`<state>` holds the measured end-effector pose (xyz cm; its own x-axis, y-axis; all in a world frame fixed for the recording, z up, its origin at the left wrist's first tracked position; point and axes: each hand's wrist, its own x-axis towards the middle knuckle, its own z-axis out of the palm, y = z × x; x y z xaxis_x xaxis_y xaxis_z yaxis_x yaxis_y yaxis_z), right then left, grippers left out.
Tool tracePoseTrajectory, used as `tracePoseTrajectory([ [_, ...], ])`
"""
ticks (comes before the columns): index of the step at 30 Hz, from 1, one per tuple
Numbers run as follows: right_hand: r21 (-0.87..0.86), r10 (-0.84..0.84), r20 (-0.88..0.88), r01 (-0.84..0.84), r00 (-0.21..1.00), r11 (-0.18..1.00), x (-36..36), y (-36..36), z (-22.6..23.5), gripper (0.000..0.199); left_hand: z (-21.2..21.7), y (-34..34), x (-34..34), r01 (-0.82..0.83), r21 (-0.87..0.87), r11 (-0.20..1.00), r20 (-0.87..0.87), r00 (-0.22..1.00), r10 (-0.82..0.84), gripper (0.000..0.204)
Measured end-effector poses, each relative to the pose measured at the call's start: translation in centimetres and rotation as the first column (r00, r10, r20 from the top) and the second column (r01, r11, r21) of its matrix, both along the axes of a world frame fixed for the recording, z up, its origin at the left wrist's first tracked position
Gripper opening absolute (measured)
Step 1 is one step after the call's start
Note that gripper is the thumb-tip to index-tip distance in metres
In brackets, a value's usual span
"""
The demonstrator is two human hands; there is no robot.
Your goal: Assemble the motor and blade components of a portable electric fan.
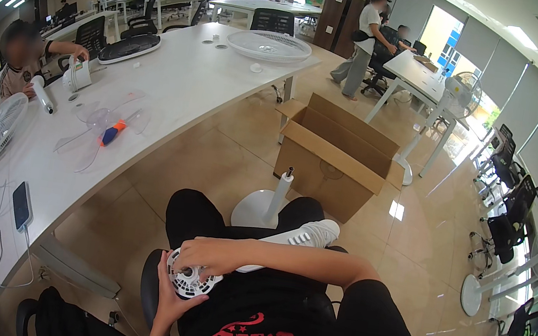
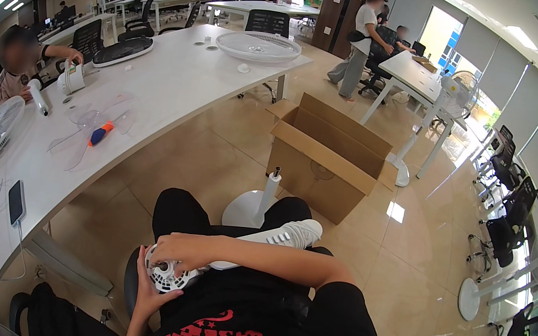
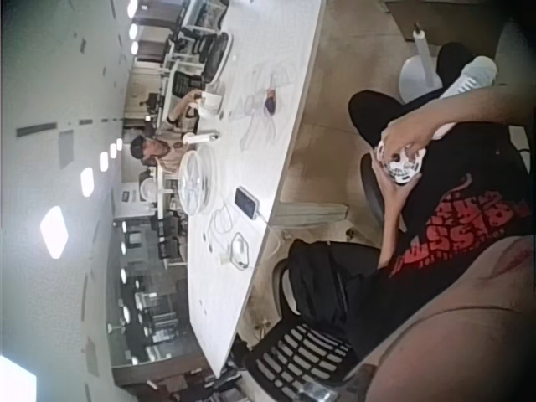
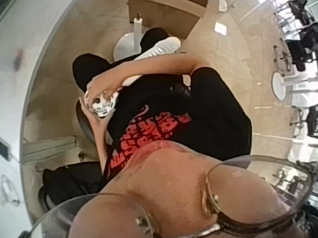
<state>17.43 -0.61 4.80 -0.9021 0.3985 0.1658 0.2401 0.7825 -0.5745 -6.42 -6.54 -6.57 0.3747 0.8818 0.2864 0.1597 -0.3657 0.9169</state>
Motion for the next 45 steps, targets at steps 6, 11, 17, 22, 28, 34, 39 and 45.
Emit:
tracePoseTrajectory([
  [6, -0.014, 0.077, -0.072, -0.078, 0.994, 0.997, -0.9, 1.6, -1.1, 0.055, 0.3, 0.1, 0.1, 0.001, -0.040, 0.999, 0.020, 1.000, 0.000, 0.153],
  [11, 0.027, 0.070, 0.001, -0.070, 0.998, 0.997, -1.4, 1.5, -0.3, 0.050, 0.6, 0.1, 0.1, 0.020, -0.055, 0.998, 0.061, 0.998, -0.017, 0.153],
  [17, 0.135, -0.042, 0.012, 0.040, 0.999, 0.990, -1.4, 0.0, -0.8, 0.051, 0.2, 0.0, -0.1, -0.005, -0.023, 1.000, 0.005, 1.000, 0.005, 0.153],
  [22, 0.162, -0.154, 0.017, 0.149, 0.988, 0.975, -1.7, -1.6, -0.8, 0.056, 0.1, -0.2, -0.2, -0.011, -0.030, 0.999, 0.017, 1.000, 0.012, 0.152],
  [28, 0.111, -0.276, -0.015, 0.276, 0.961, 0.955, -2.1, -2.3, -1.2, 0.057, 0.1, -0.1, -0.1, -0.025, -0.023, 0.999, 0.005, 1.000, 0.025, 0.152],
  [34, 0.120, -0.317, 0.000, 0.315, 0.948, 0.942, -1.4, -2.1, -2.1, 0.072, 0.2, -0.1, 0.2, -0.026, -0.045, 0.999, 0.017, 0.999, 0.027, 0.153],
  [39, 0.104, -0.212, -0.015, 0.212, 0.977, 0.972, -0.5, -2.1, -0.6, 0.076, 0.1, -0.3, 0.5, -0.037, -0.046, 0.998, 0.070, 0.997, 0.040, 0.151],
  [45, 0.140, -0.359, -0.086, 0.368, 0.929, 0.919, 3.7, -2.6, -2.8, 0.094, 0.4, -0.1, 0.3, -0.022, 0.003, 1.000, 0.062, 0.998, 0.022, 0.150],
])
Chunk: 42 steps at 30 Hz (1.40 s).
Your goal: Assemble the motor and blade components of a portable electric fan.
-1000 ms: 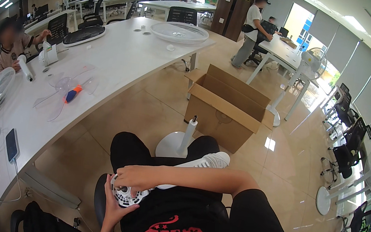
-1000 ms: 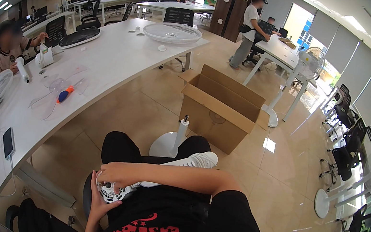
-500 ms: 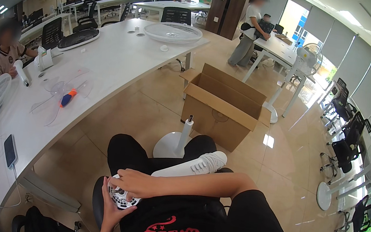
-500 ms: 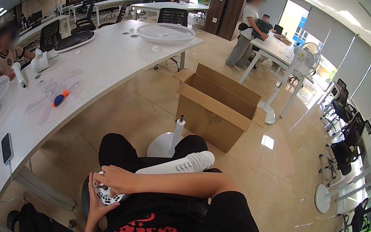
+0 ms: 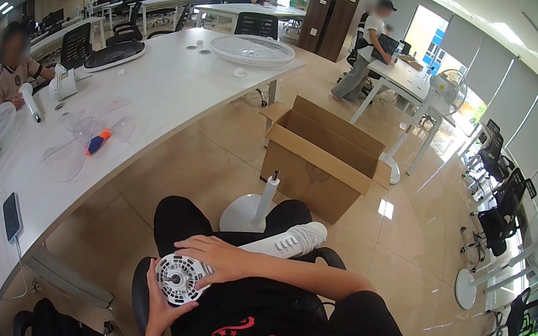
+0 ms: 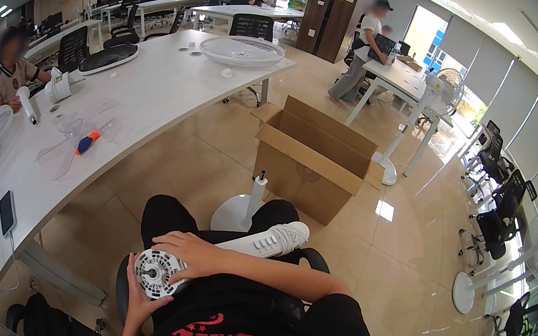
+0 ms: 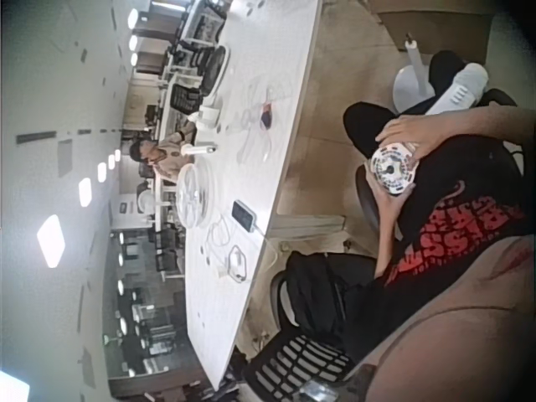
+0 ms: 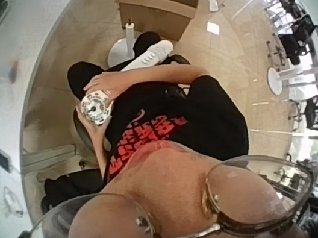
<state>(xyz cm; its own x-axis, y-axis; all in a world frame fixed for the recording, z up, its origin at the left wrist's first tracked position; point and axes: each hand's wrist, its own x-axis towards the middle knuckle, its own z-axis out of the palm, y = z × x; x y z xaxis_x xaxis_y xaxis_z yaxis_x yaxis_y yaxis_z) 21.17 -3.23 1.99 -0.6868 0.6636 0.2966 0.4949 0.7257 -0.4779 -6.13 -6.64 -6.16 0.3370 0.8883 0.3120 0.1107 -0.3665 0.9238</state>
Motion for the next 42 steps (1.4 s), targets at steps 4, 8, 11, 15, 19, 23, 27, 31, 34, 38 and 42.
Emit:
tracePoseTrajectory([
  [4, -0.346, 0.004, 0.008, -0.001, 1.000, 0.938, 0.7, -1.0, -1.1, 0.119, -0.1, 0.4, -0.2, 0.000, 0.008, 1.000, -0.003, 1.000, 0.000, 0.155],
  [8, -0.353, -0.024, -0.006, 0.021, 1.000, 0.936, 0.5, -1.4, -0.9, 0.121, 1.0, 0.6, -0.6, 0.032, 0.071, 0.997, -0.080, 0.996, -0.026, 0.158],
  [11, -0.349, -0.015, -0.032, 0.003, 0.999, 0.937, 0.6, -1.2, -1.4, 0.123, 1.7, 1.0, -0.8, 0.020, 0.155, 0.988, -0.126, 0.992, 0.000, 0.151],
  [15, -0.354, -0.020, -0.044, 0.003, 0.999, 0.935, 0.8, -1.2, -1.9, 0.127, 1.7, 1.9, -0.6, 0.059, 0.266, 0.962, -0.263, 0.965, 0.014, 0.150],
  [19, -0.365, -0.053, -0.041, 0.034, 0.998, 0.930, 0.9, -1.1, -2.5, 0.131, 2.3, 1.9, -0.3, 0.118, 0.325, 0.938, -0.399, 0.917, 0.023, 0.153],
  [23, -0.254, -0.016, -0.106, -0.012, 0.994, 0.967, -0.4, -0.5, -3.6, 0.127, 3.1, 1.4, -1.3, 0.118, 0.307, 0.944, -0.407, 0.913, 0.018, 0.156],
  [27, -0.325, -0.104, -0.162, 0.046, 0.981, 0.944, 0.2, -0.5, -2.3, 0.110, 5.0, 1.7, -0.2, 0.116, 0.275, 0.954, -0.434, 0.901, 0.016, 0.130],
  [31, -0.331, -0.137, -0.073, 0.106, 0.988, 0.938, 0.7, -0.9, -1.4, 0.106, 5.2, 2.1, 0.1, 0.145, 0.310, 0.939, -0.386, 0.922, -0.015, 0.126],
  [34, -0.256, -0.125, -0.090, 0.098, 0.988, 0.962, 0.0, -1.3, -2.2, 0.112, 4.8, 1.5, -0.9, 0.162, 0.314, 0.935, -0.373, 0.927, -0.035, 0.124],
  [38, -0.253, -0.138, -0.044, 0.122, 0.990, 0.960, 0.0, -1.0, -1.9, 0.112, 4.3, 1.7, -1.0, 0.138, 0.355, 0.925, -0.361, 0.933, -0.001, 0.123],
  [42, -0.298, -0.147, -0.014, 0.136, 0.989, 0.945, -0.1, -1.4, -1.5, 0.108, 4.3, 1.6, -1.3, 0.145, 0.325, 0.935, -0.330, 0.944, -0.032, 0.123],
])
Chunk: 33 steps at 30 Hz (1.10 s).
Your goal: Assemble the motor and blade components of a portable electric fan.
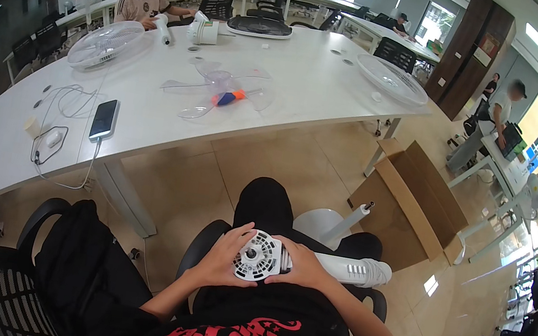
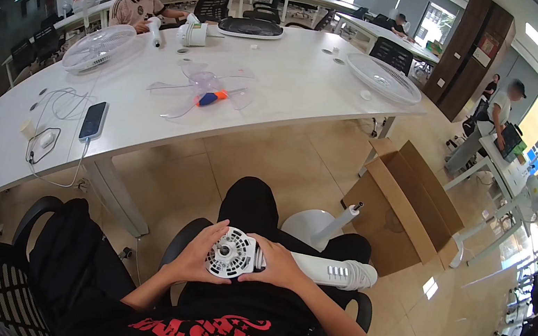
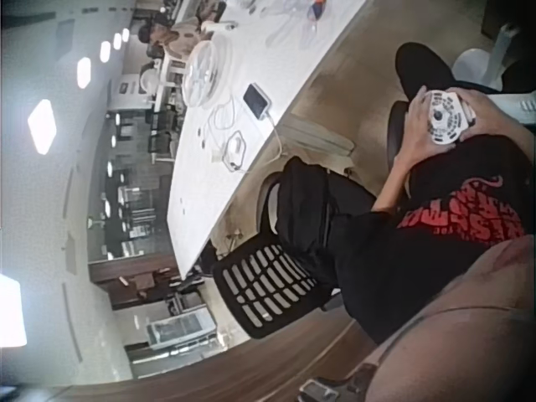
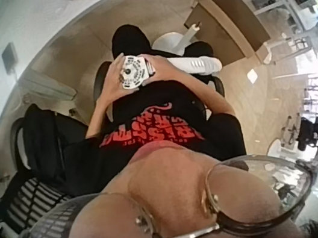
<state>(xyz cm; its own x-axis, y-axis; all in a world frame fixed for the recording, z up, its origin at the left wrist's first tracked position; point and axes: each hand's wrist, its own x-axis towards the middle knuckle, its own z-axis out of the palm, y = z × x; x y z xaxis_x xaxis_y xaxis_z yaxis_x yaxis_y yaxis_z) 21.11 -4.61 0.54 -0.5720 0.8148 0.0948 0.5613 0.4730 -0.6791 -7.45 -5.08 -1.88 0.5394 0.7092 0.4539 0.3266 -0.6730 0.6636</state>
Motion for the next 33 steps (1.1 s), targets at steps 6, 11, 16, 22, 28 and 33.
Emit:
tracePoseTrajectory([
  [6, -0.032, -0.021, -0.001, 0.020, 1.000, 0.999, 0.7, 0.2, 0.0, 0.105, 4.0, 5.7, -3.1, 0.005, -0.104, 0.995, 0.191, 0.981, 0.015, 0.120],
  [11, 0.014, 0.006, -0.045, -0.005, 0.999, 1.000, 0.4, 1.4, -0.7, 0.101, 8.7, 20.8, -8.8, -0.451, 0.347, 0.822, -0.015, 0.874, 0.486, 0.088],
  [16, 0.025, 0.001, -0.039, 0.000, 0.999, 1.000, 0.6, 1.1, -1.0, 0.105, 7.9, 36.3, -12.4, -0.524, 0.403, 0.750, -0.352, 0.668, 0.656, 0.102],
  [22, 0.016, -0.010, -0.031, 0.010, 0.999, 1.000, 0.9, 0.7, -1.5, 0.111, 6.5, 43.8, -14.2, -0.501, 0.109, 0.859, -0.553, 0.687, 0.471, 0.103],
  [28, 0.017, -0.016, -0.075, 0.017, 0.997, 1.000, 1.4, 1.2, -1.9, 0.110, 8.2, 42.7, -13.5, -0.445, -0.210, 0.871, -0.207, 0.891, 0.405, 0.094],
  [33, 0.013, 0.003, -0.054, -0.002, 0.999, 1.000, 0.2, 1.4, -1.5, 0.109, 7.7, 42.8, -18.5, -0.557, -0.525, 0.643, -0.100, 0.791, 0.603, 0.088],
])
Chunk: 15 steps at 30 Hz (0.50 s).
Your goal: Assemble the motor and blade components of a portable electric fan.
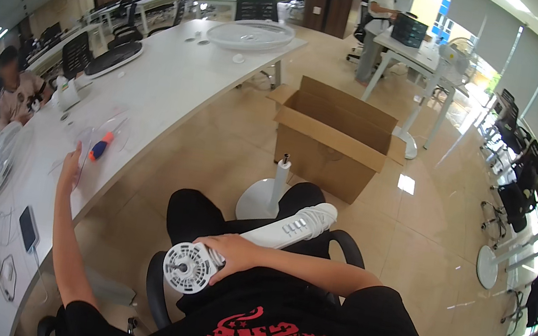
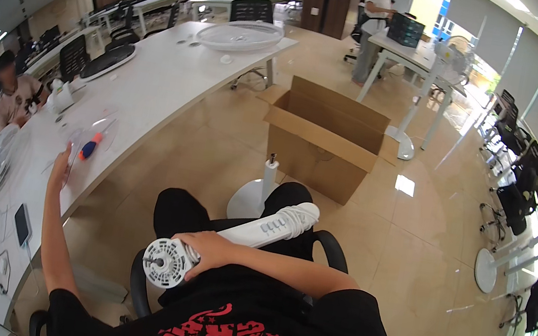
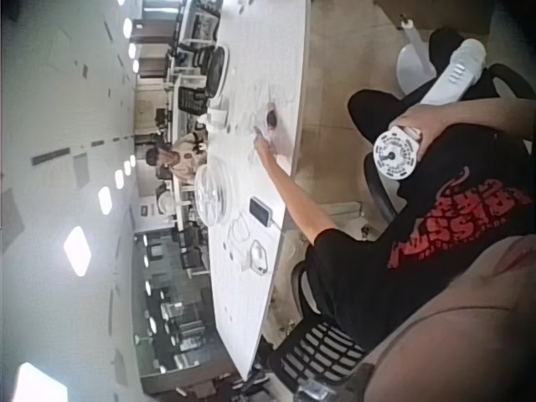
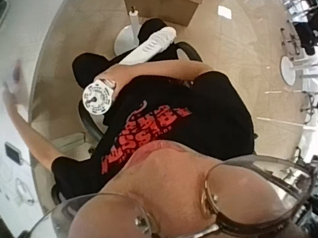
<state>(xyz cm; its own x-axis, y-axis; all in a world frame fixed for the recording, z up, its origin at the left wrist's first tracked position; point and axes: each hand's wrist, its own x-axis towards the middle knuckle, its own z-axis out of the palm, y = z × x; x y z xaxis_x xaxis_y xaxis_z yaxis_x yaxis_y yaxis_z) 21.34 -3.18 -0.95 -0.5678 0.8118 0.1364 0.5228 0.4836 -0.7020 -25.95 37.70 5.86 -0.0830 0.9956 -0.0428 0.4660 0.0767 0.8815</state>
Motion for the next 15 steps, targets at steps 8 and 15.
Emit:
tracePoseTrajectory([
  [8, -0.027, -0.095, -0.041, 0.094, 0.995, 0.995, 1.3, -0.9, 0.9, 0.097, 3.1, -6.6, 5.5, -0.102, 0.462, 0.881, -0.176, 0.963, 0.204, 0.066],
  [15, -0.094, -0.024, -0.100, 0.014, 0.995, 0.995, 1.0, 0.9, 1.1, 0.092, 9.0, -31.8, 9.0, -0.021, 0.333, 0.943, 0.240, 0.969, -0.063, 0.035],
])
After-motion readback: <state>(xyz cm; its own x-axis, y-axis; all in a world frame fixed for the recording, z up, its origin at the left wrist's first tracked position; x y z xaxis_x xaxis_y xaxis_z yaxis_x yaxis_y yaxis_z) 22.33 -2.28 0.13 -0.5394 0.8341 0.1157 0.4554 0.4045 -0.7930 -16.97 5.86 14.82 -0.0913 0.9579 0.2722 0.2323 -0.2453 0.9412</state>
